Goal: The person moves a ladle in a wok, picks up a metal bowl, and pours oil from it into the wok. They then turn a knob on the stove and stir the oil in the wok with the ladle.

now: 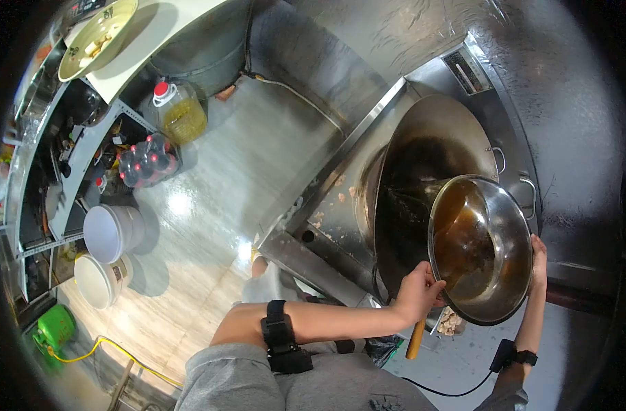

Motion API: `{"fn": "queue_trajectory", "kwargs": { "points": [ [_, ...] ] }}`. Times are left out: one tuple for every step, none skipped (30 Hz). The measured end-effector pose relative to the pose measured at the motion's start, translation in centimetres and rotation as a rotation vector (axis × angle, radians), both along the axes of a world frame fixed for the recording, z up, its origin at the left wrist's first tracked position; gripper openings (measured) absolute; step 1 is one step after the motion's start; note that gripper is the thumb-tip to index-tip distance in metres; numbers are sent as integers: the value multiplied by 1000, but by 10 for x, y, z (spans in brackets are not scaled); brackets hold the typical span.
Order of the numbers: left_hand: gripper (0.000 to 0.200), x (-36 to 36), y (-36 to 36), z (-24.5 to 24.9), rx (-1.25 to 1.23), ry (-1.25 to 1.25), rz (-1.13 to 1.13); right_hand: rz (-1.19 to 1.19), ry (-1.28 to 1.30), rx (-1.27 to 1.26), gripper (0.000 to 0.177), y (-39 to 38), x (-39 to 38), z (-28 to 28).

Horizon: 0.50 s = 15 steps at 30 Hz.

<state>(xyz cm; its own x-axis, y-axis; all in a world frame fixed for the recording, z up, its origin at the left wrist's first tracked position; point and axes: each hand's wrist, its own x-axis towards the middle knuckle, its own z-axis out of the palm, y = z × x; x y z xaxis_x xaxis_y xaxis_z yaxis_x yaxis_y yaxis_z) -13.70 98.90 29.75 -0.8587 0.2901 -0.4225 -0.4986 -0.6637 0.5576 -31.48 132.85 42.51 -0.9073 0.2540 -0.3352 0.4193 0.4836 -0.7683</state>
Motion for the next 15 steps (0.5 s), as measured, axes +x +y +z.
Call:
{"fn": "queue_trajectory", "kwargs": {
  "points": [
    [12,0,1,0,24,5,8,-32,69,120,35,-5,1,1],
    [12,0,1,0,28,0,8,-65,139,240,35,-7,3,1],
    [13,0,2,0,46,-3,1,-64,135,245,35,2,2,-1],
    [14,0,1,0,63,-4,-7,-42,147,180,26,8,0,-3],
    [14,0,1,1,66,-7,-9,-21,160,115,20,14,0,-5],
    [15,1,1,1,71,-2,-22,-23,158,118,20,21,0,-5],
    [16,2,1,1,76,4,-36,-22,158,100,19,15,3,-4],
    [16,3,2,0,80,1,-40,-21,159,82,17,11,6,-2],
    [16,4,3,0,88,1,-38,-24,157,86,17,12,8,-2],
    [16,4,4,0,94,2,-36,-9,149,100,17,14,8,-1],
    [16,4,5,-1,95,1,-37,6,142,112,17,16,8,-1],
    [16,5,6,-1,93,1,-42,3,141,112,17,24,8,0],
    [16,6,6,-1,91,1,-47,43,89,107,20,28,9,2],
    [16,7,6,-1,91,0,-52,80,38,101,25,32,10,3],
    [15,8,7,-1,92,1,-48,74,38,102,25,36,13,3]
  ]
}}
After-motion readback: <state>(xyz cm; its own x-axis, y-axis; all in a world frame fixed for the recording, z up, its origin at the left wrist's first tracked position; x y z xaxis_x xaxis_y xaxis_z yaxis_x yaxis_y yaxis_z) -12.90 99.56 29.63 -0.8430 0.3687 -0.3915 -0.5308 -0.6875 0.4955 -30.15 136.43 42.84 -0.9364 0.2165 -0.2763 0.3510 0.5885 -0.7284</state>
